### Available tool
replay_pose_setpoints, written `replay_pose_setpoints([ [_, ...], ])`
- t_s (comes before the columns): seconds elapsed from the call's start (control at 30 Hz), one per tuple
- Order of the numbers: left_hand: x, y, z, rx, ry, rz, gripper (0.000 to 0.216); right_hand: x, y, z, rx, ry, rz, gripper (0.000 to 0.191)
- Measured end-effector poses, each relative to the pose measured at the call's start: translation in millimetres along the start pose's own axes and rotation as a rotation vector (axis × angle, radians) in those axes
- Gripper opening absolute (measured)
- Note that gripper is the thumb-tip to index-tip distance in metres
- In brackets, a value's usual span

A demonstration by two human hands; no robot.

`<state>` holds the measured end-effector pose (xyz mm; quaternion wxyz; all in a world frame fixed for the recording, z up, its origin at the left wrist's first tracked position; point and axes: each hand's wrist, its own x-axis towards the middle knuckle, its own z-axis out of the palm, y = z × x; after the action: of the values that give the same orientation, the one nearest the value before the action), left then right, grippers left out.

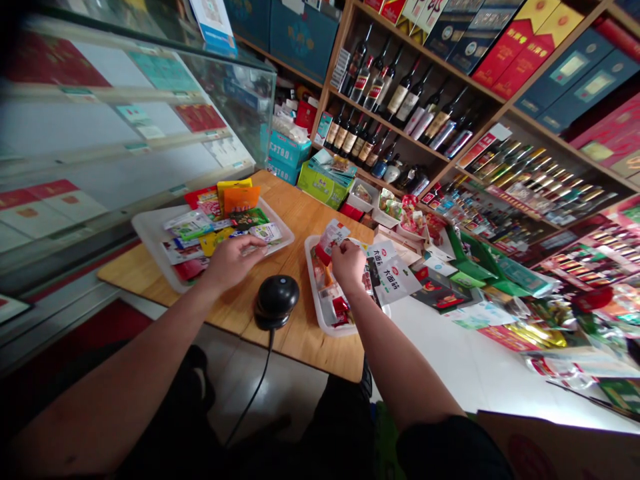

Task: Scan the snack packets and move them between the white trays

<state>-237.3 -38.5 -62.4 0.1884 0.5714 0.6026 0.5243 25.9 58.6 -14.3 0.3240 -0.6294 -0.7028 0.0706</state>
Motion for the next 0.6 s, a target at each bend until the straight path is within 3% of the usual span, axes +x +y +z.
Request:
replay_pose_setpoints([
  [0.3,0,-1,-2,-0.007,0.000,-0.019,0.024,-1,-12,24,-0.211,-0.093,-0.065,0.023],
  [0.6,0,-9,-4,0.001,-0.014,-0.010,0.024,6,-20,39,-0.445,-0.345,-0.047,0.030],
])
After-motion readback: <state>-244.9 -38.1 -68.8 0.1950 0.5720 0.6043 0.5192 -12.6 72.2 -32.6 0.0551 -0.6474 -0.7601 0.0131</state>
